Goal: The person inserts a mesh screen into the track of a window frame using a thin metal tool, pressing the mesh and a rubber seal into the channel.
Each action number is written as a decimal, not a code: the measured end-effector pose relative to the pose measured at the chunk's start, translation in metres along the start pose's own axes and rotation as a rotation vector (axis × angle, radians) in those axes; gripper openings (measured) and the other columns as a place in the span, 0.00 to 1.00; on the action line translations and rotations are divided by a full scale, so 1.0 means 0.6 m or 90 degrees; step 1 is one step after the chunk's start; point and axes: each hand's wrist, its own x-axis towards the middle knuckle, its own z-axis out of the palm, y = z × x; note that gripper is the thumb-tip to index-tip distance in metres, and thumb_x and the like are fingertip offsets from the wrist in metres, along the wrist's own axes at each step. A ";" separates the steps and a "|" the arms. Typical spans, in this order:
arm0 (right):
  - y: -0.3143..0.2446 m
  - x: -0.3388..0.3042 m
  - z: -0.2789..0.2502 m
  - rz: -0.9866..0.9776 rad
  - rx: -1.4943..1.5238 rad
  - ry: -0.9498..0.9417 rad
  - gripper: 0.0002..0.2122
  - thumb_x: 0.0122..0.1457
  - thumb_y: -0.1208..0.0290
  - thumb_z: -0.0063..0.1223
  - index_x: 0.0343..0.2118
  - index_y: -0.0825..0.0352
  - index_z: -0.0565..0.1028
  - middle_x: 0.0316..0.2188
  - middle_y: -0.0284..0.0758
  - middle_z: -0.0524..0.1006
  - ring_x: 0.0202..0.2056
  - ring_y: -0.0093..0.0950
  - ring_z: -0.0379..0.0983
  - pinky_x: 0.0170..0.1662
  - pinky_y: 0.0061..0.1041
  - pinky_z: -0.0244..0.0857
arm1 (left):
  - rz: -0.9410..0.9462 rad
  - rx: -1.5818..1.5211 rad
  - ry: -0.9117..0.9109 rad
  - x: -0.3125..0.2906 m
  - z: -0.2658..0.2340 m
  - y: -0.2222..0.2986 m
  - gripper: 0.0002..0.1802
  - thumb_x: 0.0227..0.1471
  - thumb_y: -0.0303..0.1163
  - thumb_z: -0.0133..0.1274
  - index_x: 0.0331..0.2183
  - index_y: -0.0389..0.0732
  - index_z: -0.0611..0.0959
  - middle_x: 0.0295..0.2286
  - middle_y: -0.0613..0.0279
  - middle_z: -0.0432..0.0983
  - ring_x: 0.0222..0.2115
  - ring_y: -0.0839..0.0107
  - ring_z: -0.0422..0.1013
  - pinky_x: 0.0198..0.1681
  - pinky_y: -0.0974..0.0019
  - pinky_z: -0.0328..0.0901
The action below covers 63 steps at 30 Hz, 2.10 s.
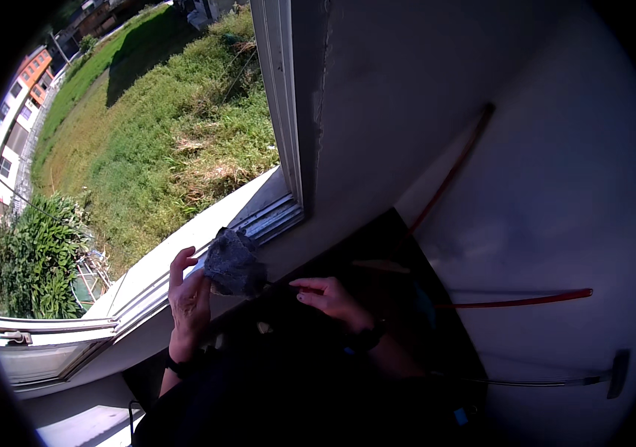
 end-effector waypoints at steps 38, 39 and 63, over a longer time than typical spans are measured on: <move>-0.040 0.145 0.048 -0.263 -0.432 -0.317 0.14 0.54 0.70 0.52 0.45 0.59 0.77 0.37 0.36 0.79 0.37 0.30 0.76 0.40 0.27 0.69 | -0.139 -0.560 0.337 0.035 -0.055 0.199 0.15 0.59 0.30 0.44 0.45 0.31 0.71 0.44 0.48 0.73 0.43 0.64 0.71 0.46 0.65 0.66; -0.031 0.138 0.047 -0.217 -0.506 -0.313 0.14 0.52 0.68 0.51 0.43 0.58 0.78 0.36 0.36 0.79 0.38 0.33 0.75 0.41 0.30 0.68 | -0.154 -0.550 0.335 0.026 -0.055 0.170 0.15 0.59 0.30 0.43 0.45 0.31 0.71 0.44 0.49 0.73 0.43 0.65 0.71 0.47 0.66 0.66; -0.061 -0.004 0.019 -0.423 -0.268 0.290 0.16 0.53 0.78 0.56 0.46 0.69 0.74 0.24 0.38 0.76 0.23 0.27 0.73 0.28 0.20 0.66 | -0.314 -0.569 -0.040 0.084 -0.014 0.002 0.07 0.58 0.30 0.47 0.32 0.37 0.77 0.26 0.69 0.73 0.22 0.83 0.64 0.26 0.77 0.60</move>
